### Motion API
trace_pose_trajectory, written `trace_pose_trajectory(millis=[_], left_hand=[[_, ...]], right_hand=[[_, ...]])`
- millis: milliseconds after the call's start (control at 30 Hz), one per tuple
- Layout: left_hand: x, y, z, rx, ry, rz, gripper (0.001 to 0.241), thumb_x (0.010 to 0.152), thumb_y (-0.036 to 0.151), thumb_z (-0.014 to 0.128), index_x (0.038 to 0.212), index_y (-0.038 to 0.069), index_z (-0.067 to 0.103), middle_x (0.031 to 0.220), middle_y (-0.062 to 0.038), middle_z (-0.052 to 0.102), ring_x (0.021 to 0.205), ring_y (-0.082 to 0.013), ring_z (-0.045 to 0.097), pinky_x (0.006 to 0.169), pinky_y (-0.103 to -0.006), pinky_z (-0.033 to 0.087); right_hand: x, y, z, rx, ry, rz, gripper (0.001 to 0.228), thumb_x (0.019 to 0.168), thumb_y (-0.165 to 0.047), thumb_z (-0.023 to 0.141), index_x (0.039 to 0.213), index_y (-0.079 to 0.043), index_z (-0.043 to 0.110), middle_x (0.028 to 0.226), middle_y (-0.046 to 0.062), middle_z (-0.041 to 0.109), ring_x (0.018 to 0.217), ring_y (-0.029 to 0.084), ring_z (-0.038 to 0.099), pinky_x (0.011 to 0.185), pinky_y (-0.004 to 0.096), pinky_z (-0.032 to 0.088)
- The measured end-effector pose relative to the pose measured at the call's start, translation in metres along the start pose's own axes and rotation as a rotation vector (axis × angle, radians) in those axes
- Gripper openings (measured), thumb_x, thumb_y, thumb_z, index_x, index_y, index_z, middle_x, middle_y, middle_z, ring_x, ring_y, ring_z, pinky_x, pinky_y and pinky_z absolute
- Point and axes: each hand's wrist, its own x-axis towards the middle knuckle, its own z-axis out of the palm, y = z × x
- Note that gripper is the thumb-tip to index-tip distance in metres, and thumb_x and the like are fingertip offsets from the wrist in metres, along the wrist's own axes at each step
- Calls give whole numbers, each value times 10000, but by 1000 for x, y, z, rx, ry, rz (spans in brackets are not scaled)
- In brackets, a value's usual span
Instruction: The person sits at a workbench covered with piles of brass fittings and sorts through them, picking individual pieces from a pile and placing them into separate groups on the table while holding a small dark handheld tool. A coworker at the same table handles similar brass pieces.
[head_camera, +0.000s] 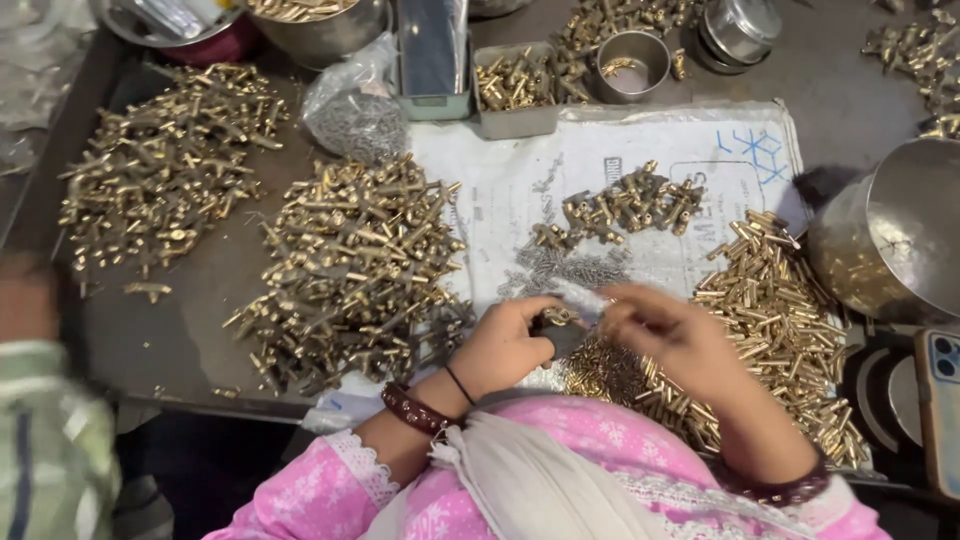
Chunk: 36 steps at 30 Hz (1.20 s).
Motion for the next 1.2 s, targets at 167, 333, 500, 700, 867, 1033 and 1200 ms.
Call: trace_pose_trajectory(millis=[167, 333, 500, 700, 867, 1033, 1200], left_hand=[[-21, 4, 15, -139, -87, 20, 398, 870, -42, 568, 1248, -4, 687, 926, -47, 732, 741, -89, 671, 656, -233, 551], [-35, -16, 31, -196, -109, -24, 409, 829, -86, 568, 1222, -18, 660, 856, -69, 707, 651, -104, 663, 590, -251, 551], [-50, 7, 44, -75, -127, 20, 411, 820, -99, 561, 1197, -18, 704, 828, -39, 682, 652, -83, 617, 577, -247, 506], [-50, 1, 55, -84, -186, 135, 410, 813, -95, 563, 1182, 25, 693, 962, 23, 703, 872, -42, 632, 757, -219, 532], [-35, -19, 53, -203, -203, 72, 297, 875, -7, 567, 1137, 21, 706, 931, -11, 716, 806, -58, 636, 692, -216, 513], [-14, -22, 47, -495, -219, -195, 231, 1007, 177, 547, 1040, 27, 718, 799, -58, 723, 569, -100, 634, 457, -216, 421], [18, -6, 25, -490, -63, -236, 310, 1017, 286, 544, 988, 34, 723, 742, -48, 701, 532, -126, 636, 418, -243, 424]], right_hand=[[-20, -20, 7, 363, 117, -32, 286, 913, 46, 600, 1184, 9, 683, 1021, 124, 794, 954, 187, 748, 860, 327, 608], [-40, -19, 33, 415, 110, -42, 192, 918, 63, 631, 1088, 53, 718, 1027, 137, 787, 963, 186, 733, 889, 322, 574], [-58, -21, 38, 508, 139, -48, 182, 930, 44, 646, 1099, 53, 711, 1015, 145, 773, 958, 191, 722, 874, 321, 566], [-69, -17, 39, 542, 124, -48, 187, 937, 30, 642, 1112, 53, 703, 1004, 152, 765, 954, 210, 719, 867, 337, 571], [-66, -10, 35, 378, 106, -77, 189, 925, 22, 651, 1106, 30, 703, 1045, 114, 754, 981, 200, 720, 899, 348, 589], [-58, -10, 23, 214, 68, -141, 244, 877, 28, 686, 1119, -6, 690, 1182, 53, 707, 1057, 164, 684, 904, 338, 579], [-28, 12, -17, -155, 321, -15, 182, 893, -15, 707, 1061, -66, 752, 1086, 48, 765, 967, 183, 730, 850, 337, 612]])
